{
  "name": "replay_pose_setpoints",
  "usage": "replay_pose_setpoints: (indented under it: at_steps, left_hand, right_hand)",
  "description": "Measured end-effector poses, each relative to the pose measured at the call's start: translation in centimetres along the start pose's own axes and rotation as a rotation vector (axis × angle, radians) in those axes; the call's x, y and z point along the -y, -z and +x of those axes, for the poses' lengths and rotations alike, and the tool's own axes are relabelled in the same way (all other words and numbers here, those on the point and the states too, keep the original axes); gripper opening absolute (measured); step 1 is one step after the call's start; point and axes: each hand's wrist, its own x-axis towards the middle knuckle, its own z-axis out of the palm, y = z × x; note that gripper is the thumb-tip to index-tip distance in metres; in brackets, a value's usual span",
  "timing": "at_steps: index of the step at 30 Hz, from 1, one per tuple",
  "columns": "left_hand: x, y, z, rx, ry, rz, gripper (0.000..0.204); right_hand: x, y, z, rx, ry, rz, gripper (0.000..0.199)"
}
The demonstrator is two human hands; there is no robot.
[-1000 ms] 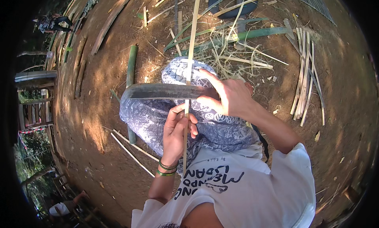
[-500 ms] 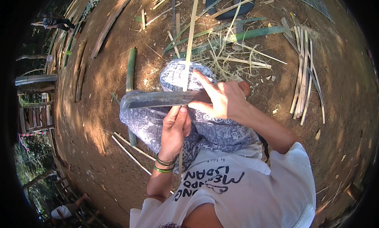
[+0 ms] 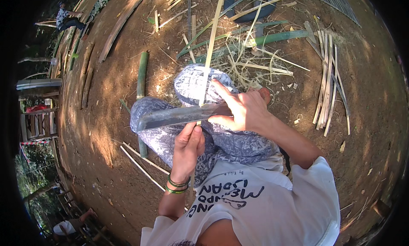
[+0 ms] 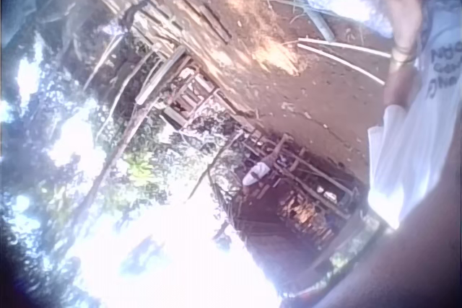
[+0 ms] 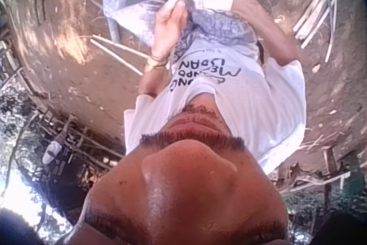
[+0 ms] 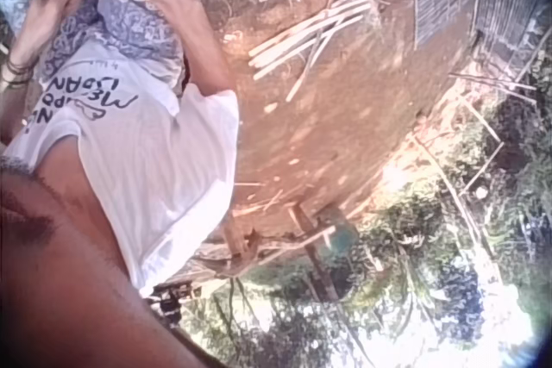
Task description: The person sits on the ground and uses a machete to split long bamboo stalks into thin strips. They repeatedly position the bamboo, strike it with the blade, and peel away the outer layers to create uniform strips, which are placed on the ground.
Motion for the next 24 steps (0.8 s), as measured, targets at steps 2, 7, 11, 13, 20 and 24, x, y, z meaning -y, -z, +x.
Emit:
replay_pose_setpoints:
  at_steps: [2,7,11,13,20,24]
  left_hand:
    - [-0.1,-0.1,-0.2,-0.001,0.019,-0.013,0.036]
    - [0.0,-0.1,-0.6,0.008,0.033,-0.043,0.038]
    - [-1.1,-0.3,-1.8,-0.117,0.055,-0.046,0.041]
    - [0.4,0.8,-3.2,-0.016,0.053,-0.027,0.043]
    - [-0.1,-1.4,0.6,-0.003,-0.064,-0.234,0.023]
    - [0.5,-1.0,3.1,0.079,-0.072,-0.236,0.021]
  right_hand:
    - [-0.1,0.1,-0.1,0.015,0.003,0.014,0.098]
    - [0.1,0.7,0.0,-0.006,0.026,-0.011,0.096]
    - [-1.1,2.5,0.6,0.160,-0.258,-0.230,0.088]
    - [-6.1,4.6,1.1,-0.121,-0.489,-0.173,0.078]
    - [-2.5,3.8,-0.3,-0.005,-0.225,0.055,0.077]
    - [0.8,2.1,-0.2,0.114,-0.107,0.013,0.089]
